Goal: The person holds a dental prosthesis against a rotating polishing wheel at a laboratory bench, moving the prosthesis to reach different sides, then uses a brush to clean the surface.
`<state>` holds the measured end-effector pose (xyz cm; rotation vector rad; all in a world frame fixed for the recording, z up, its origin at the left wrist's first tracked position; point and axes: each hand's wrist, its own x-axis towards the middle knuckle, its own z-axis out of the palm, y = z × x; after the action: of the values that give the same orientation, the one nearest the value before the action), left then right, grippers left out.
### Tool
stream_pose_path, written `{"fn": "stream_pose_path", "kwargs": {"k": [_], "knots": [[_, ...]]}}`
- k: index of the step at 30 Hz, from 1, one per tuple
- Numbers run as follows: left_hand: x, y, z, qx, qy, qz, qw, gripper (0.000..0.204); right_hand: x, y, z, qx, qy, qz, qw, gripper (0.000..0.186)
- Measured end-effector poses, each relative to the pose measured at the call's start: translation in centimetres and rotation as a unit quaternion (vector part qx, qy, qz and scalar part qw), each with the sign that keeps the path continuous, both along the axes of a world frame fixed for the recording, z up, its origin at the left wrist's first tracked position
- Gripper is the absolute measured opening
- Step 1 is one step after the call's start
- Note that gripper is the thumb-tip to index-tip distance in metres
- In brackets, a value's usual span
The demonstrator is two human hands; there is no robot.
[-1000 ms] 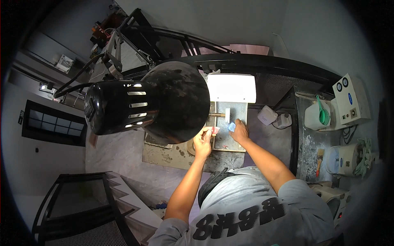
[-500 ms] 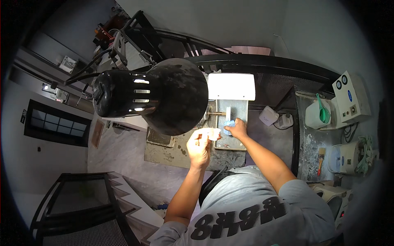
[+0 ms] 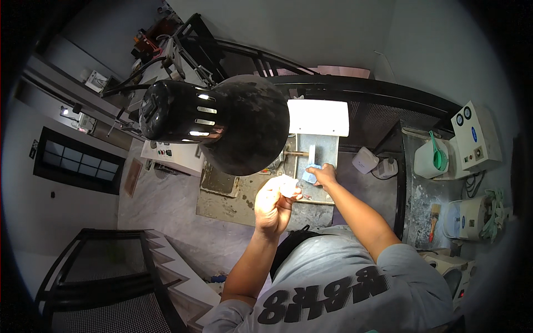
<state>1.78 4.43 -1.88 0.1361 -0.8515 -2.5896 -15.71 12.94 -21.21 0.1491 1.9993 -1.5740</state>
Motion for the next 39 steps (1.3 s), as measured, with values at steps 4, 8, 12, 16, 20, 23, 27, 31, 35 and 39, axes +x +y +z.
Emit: {"fn": "stream_pose_path", "kwargs": {"k": [4, 8, 12, 16, 20, 23, 27, 31, 35, 39], "knots": [[0.3, 0.5, 1.0, 0.006, 0.047, -0.008, 0.999, 0.028, -0.1, 0.0, 0.3, -0.001, -0.013, 0.009, 1.000, 0.040], [0.9, 0.9, 2.6, 0.014, 0.033, -0.005, 0.999, 0.027, 0.0, -0.1, 0.5, -0.004, -0.019, 0.005, 1.000, 0.041], [1.4, 1.1, 3.7, -0.008, -0.018, -0.007, 1.000, 0.033, -0.3, -0.1, -0.1, 0.000, -0.027, 0.000, 1.000, 0.039], [1.7, 1.2, 3.4, 0.069, -0.005, -0.011, 0.998, 0.029, -0.2, 0.0, -0.3, -0.045, -0.056, -0.006, 0.997, 0.038], [1.7, 1.4, 3.7, 0.107, -0.002, -0.024, 0.994, 0.029, -0.3, 0.2, 0.0, -0.052, -0.086, -0.005, 0.995, 0.040], [1.5, 1.0, 3.1, 0.160, -0.014, -0.048, 0.986, 0.031, -0.5, 0.4, 0.6, -0.031, -0.079, -0.011, 0.996, 0.040], [1.3, 0.8, 2.7, 0.171, -0.030, -0.042, 0.984, 0.035, -0.5, 0.8, 1.1, -0.039, -0.071, -0.013, 0.997, 0.040], [1.3, 0.9, 2.8, 0.162, -0.025, -0.045, 0.985, 0.040, -0.4, 0.7, 1.1, -0.035, -0.068, 0.008, 0.997, 0.040], [1.1, 0.9, 3.1, 0.162, -0.020, -0.049, 0.985, 0.043, -0.4, 0.4, 0.7, -0.019, -0.042, 0.010, 0.999, 0.039], [1.2, 0.8, 3.1, 0.150, -0.015, -0.046, 0.988, 0.045, -0.3, 0.2, 0.7, -0.033, -0.050, 0.028, 0.998, 0.039]]}}
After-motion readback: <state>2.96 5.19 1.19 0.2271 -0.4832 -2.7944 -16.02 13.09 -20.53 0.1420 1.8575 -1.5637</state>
